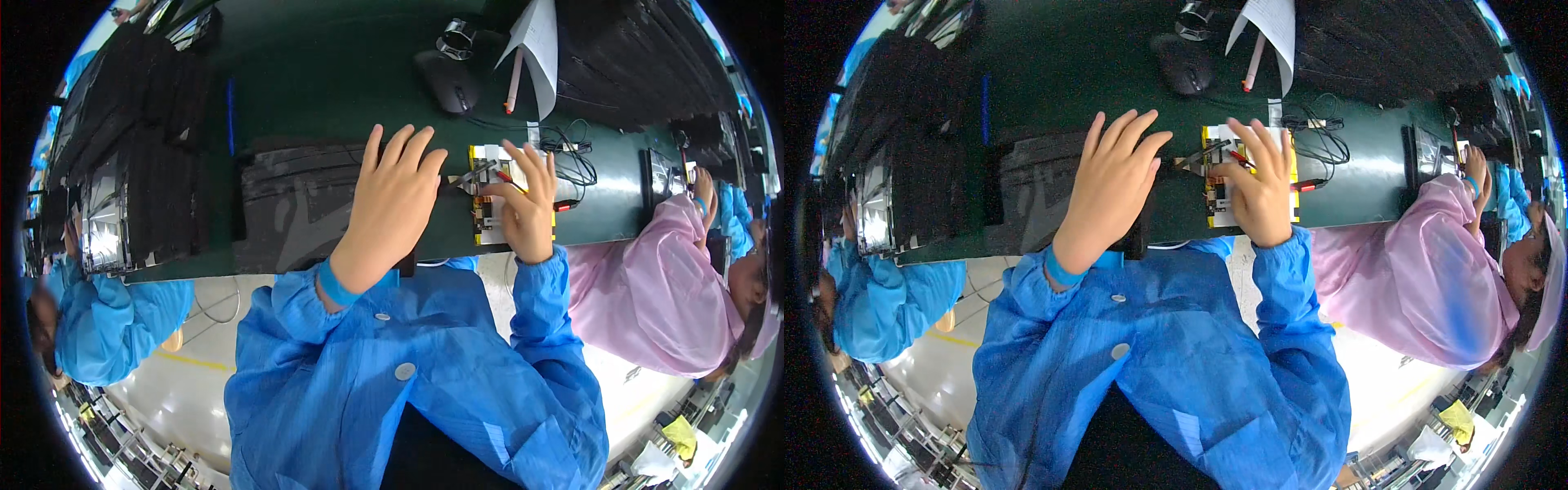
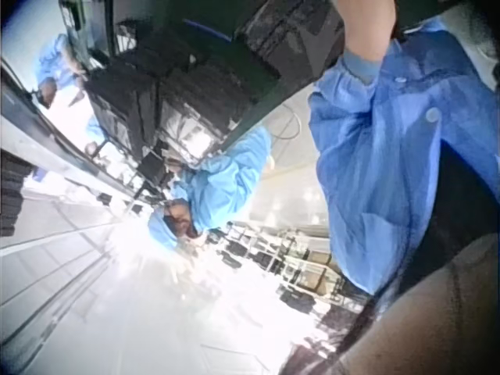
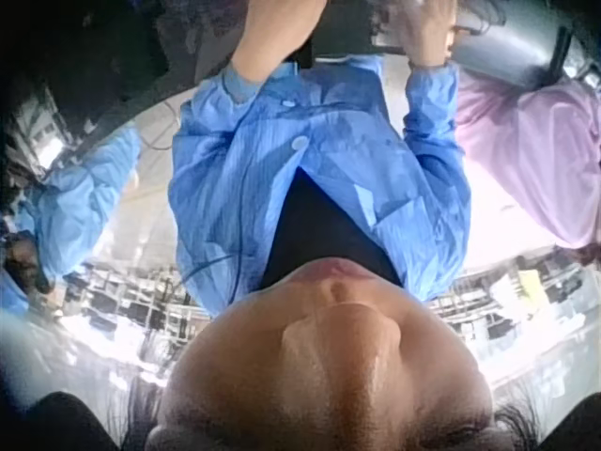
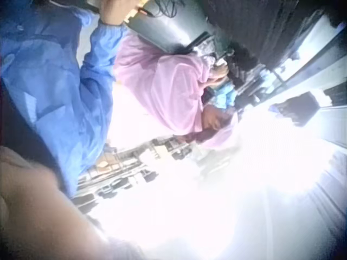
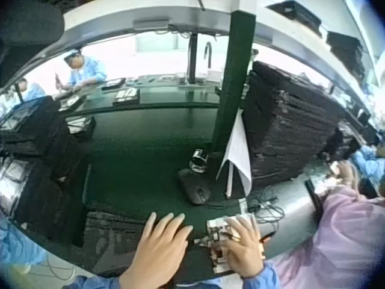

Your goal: The person connects tablet assemblies to a testing board, tests their screens by touching the displays and inserting a cable, and marks the tablet components with a pen.

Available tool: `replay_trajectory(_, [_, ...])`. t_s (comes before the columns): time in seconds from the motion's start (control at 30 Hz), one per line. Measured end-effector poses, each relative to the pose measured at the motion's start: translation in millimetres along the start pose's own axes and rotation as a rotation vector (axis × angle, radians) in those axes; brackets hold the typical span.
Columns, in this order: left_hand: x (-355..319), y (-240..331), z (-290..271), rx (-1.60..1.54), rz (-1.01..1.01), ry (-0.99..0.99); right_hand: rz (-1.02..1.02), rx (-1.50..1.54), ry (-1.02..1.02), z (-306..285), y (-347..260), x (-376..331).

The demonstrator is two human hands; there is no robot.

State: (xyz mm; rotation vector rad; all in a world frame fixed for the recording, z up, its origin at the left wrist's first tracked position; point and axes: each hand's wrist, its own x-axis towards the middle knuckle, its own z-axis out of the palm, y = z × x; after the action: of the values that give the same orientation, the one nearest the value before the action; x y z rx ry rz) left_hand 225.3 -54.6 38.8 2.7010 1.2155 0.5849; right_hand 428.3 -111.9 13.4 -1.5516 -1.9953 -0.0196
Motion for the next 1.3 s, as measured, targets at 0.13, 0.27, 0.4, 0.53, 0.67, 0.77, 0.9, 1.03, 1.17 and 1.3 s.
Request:
replay_trajectory(0.13, [10.5,1.2,22.9,0.029,0.006,0.030,-0.036,-0.048,-0.145,6.2,4.2,12.4])
replay_trajectory(0.27, [12.8,0.5,28.3,-0.055,-0.014,0.053,-0.090,-0.062,-0.238,7.6,8.5,25.2])
replay_trajectory(0.4, [12.4,-4.3,30.1,-0.128,0.001,0.028,-0.098,-0.014,-0.264,7.5,9.7,30.5])
replay_trajectory(0.53, [13.1,-9.6,24.3,-0.103,0.015,0.035,-0.072,-0.021,-0.121,11.4,13.4,21.5])
replay_trajectory(0.67, [11.6,-23.6,13.0,-0.157,0.010,0.048,0.002,0.021,0.124,5.7,4.6,5.5])
replay_trajectory(0.77, [-5.5,-25.6,-20.9,-0.352,-0.060,0.028,0.106,0.281,0.183,-0.3,-26.3,-16.9])
replay_trajectory(0.9, [-53.0,-50.9,-59.4,-0.338,0.018,-0.083,0.342,0.670,-0.079,15.2,-88.5,-32.4])
replay_trajectory(1.03, [-100.6,-65.2,-62.6,-0.167,0.060,-0.250,0.482,0.623,0.025,35.5,-113.2,-35.2])
replay_trajectory(1.17, [-111.6,-62.3,-55.3,-0.163,0.074,-0.241,0.581,0.768,0.083,38.1,-122.5,-37.5])
replay_trajectory(1.3, [-111.9,-60.6,-62.7,-0.193,0.074,-0.174,0.615,1.018,0.155,25.0,-134.4,-27.2])
